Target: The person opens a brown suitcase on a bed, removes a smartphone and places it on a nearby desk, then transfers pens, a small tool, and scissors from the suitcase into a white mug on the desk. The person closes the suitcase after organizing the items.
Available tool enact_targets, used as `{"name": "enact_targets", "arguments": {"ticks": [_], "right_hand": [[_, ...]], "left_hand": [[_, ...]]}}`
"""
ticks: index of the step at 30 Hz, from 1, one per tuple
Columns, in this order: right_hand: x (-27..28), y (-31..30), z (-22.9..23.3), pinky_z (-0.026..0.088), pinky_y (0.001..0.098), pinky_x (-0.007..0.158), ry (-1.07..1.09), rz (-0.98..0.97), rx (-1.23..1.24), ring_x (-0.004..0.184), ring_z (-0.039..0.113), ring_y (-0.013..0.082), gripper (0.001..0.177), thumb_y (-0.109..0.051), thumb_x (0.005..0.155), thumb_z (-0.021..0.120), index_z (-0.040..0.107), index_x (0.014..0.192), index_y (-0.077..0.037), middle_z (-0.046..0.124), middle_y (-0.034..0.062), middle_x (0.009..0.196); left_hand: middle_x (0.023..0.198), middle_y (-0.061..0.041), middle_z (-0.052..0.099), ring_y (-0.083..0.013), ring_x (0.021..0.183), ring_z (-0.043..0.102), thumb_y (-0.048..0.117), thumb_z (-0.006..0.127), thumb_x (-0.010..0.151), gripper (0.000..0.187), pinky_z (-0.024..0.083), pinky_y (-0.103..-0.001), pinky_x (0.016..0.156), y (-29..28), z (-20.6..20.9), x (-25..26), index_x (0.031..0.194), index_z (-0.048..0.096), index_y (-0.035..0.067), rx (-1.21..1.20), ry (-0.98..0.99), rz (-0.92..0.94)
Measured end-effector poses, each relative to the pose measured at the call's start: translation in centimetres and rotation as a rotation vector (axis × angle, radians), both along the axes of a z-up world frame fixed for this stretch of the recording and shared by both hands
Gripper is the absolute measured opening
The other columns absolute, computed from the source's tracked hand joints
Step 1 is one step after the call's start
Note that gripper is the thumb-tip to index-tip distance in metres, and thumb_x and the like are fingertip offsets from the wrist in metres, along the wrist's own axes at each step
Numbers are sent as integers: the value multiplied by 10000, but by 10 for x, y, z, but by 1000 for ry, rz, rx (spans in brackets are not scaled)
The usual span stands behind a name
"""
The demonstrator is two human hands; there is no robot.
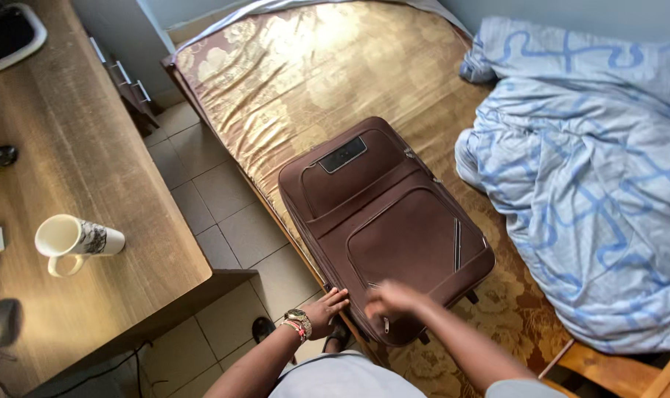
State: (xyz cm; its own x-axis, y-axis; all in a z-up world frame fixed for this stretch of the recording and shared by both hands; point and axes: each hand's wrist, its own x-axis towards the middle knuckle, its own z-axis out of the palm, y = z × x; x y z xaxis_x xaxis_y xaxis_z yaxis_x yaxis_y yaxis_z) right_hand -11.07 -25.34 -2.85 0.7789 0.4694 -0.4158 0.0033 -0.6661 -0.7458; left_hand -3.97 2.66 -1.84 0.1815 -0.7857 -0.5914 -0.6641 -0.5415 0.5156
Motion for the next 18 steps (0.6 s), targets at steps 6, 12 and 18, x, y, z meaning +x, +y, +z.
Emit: {"name": "enact_targets", "arguments": {"ticks": [6,12,18], "right_hand": [[146,-8,-36,544,448,902,-737,-205,-255,1053,658,338,451,-110,625,710,747,1073,-146,719,102,1118],[188,-14,-62,529,466,930,-493,-59,-501,1092,662,325,164,-119,931,669,730,1073,-172,718,101,1130],[144,-26,59,558,478,793,-172,195,-334,915,702,345,245,-133,731,734,747,974,-161,731,124,939]], "left_hand": [[1738,33,72,-216,1599,79,236,693,891,822,363,-430,1190,-6,14,-2,1605,291,179,15,-45,29],[1717,12,80,-241,1568,84,184,722,868,867,322,-433,1219,-4,8,3,1617,285,172,-27,-122,-8],[1732,73,106,-184,1600,101,169,641,881,783,359,-404,1186,-8,15,-3,1590,315,225,91,-39,105]]}}
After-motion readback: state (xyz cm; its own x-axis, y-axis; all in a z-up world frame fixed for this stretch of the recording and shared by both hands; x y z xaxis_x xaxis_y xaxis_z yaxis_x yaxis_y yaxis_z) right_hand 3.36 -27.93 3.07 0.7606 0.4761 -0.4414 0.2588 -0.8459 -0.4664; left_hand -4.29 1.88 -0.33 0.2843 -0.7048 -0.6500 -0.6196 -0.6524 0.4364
